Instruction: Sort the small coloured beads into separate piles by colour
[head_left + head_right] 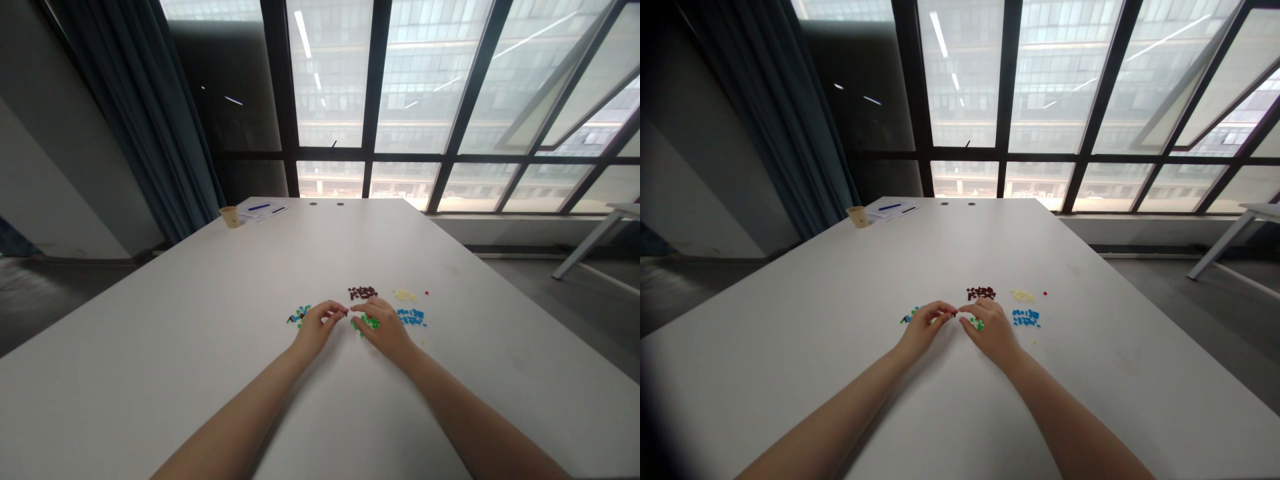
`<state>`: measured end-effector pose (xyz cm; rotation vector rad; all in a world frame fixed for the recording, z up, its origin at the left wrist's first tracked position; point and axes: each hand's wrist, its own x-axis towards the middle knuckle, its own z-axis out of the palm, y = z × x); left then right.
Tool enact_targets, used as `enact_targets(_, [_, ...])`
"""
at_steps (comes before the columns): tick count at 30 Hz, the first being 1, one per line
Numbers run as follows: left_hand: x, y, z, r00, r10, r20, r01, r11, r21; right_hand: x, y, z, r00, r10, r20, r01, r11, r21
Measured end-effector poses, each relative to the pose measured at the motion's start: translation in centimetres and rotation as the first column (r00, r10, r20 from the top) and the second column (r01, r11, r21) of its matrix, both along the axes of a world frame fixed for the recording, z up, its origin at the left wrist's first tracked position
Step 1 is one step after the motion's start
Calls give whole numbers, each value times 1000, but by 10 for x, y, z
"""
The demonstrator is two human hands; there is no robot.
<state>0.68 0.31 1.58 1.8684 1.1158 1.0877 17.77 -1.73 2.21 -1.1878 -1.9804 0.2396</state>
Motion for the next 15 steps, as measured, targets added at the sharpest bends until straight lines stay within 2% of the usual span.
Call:
enact_targets(10, [5, 2, -5, 1000, -12, 20, 12, 1000, -2, -5, 0, -5, 1000, -10, 6, 10, 1000, 23])
enact_targets(15, [-1, 8, -6, 994, 100, 34, -101, 995, 1, 4, 15, -6, 992, -93, 81, 93, 996, -5])
